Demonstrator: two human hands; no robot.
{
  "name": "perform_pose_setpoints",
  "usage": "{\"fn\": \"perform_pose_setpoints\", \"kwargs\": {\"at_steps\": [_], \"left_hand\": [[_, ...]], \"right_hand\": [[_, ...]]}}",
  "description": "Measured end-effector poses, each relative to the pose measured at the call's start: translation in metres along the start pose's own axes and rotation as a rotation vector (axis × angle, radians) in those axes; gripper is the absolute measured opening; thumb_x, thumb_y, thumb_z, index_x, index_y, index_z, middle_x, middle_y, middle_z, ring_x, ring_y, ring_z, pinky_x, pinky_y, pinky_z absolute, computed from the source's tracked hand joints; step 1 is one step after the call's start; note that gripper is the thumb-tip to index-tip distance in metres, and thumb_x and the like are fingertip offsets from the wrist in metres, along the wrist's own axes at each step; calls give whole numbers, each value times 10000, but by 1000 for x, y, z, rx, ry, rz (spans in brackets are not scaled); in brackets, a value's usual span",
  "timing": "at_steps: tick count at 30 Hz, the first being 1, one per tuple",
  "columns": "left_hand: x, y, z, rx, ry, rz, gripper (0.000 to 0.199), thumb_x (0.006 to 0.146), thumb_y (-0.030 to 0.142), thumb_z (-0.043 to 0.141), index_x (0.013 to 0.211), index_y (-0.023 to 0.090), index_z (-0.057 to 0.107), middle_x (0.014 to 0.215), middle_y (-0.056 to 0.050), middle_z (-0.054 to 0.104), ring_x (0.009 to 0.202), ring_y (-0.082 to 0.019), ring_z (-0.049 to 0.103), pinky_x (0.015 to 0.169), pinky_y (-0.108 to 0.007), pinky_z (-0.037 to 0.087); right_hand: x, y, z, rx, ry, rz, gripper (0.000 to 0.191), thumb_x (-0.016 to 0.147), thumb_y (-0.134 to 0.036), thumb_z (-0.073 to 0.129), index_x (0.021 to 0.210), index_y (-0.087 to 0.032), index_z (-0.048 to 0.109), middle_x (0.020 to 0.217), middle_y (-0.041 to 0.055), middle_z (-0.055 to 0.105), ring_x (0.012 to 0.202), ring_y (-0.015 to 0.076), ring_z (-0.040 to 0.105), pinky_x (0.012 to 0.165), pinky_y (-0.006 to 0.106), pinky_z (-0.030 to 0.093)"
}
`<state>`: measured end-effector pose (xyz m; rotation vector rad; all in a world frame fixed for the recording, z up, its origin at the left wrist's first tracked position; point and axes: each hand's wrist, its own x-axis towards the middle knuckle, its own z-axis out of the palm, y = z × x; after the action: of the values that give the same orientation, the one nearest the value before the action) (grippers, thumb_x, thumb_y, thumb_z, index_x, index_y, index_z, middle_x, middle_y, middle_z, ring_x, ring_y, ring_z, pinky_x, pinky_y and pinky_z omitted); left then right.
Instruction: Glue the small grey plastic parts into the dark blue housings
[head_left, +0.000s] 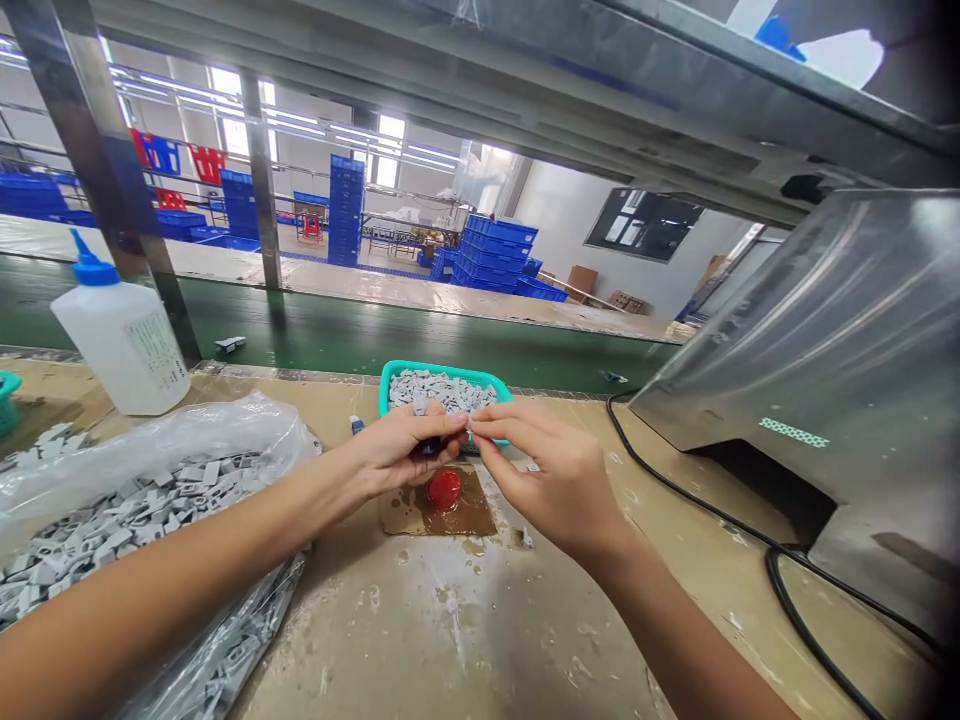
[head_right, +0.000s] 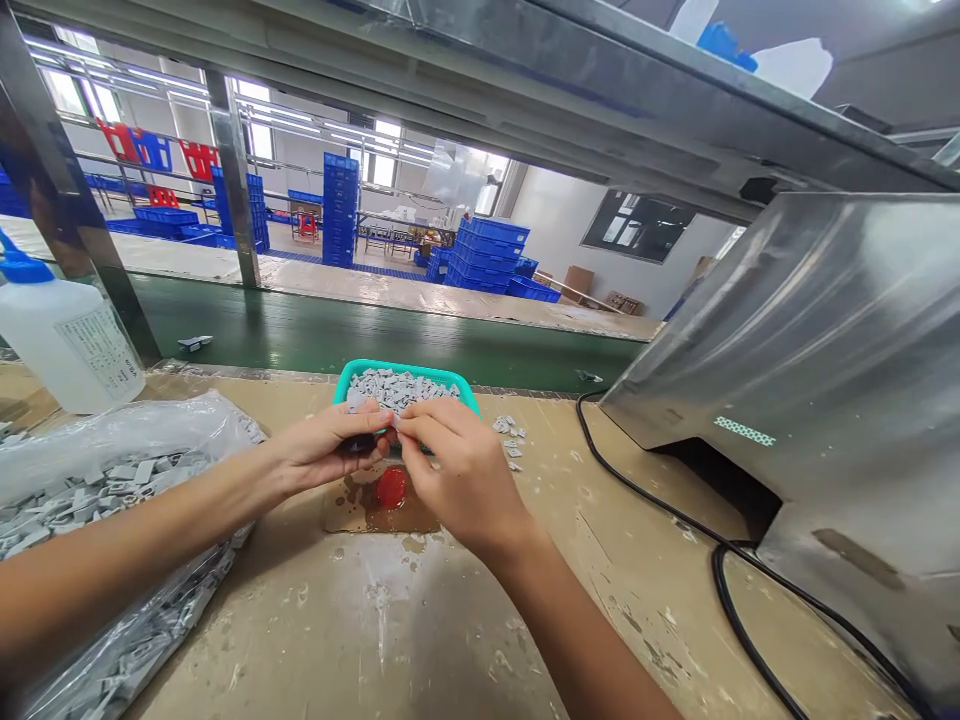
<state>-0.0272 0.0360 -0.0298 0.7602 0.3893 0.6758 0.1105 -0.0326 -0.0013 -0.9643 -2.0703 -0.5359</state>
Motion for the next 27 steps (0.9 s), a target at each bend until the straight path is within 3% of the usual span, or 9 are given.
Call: {"fn": "perform_pose_setpoints", "kwargs": {"at_steps": [8,13,17,20,27], "left_hand": [[-8,-2,8,7,6,23,310,546,108,722,458,122,425,487,50,450,483,-28,440,449,-141,353],[-7,1,9,128,96,15,255,602,101,677,516,129,438,514,32,475,508,-48,481,456,-147,362],[-2,6,6,163,230,31,80,691,89,560,650,119,497,716,-50,572,623,-117,575,470,-188,407],[-2,8,5,110,287,6,116,669,15,466,647,128,454,789,-81,586,654,-143,595,462,-197,417],[-5,11,4,76,295,-13,134,642,8,451,613,129,401,826,-106,572,614,-124,574,444,-180,413]], "right_hand": [[-1,-7,0,-105,3,-13,126,758,-58,521,689,-138,590,733,69,616,718,182,525,685,344,468],[-8,-5,2,-70,25,148,140,714,-59,547,653,-180,583,683,11,627,713,181,489,658,327,453],[-41,-2,3,30,-139,339,151,687,-55,543,654,-195,589,649,-10,621,691,173,485,601,288,439],[-70,-1,4,14,-253,420,147,679,-66,548,694,-199,609,659,-9,627,705,178,480,600,279,422],[-96,-8,8,-143,-326,375,145,712,-81,520,649,-191,590,684,-23,639,781,193,470,716,327,285]]}}
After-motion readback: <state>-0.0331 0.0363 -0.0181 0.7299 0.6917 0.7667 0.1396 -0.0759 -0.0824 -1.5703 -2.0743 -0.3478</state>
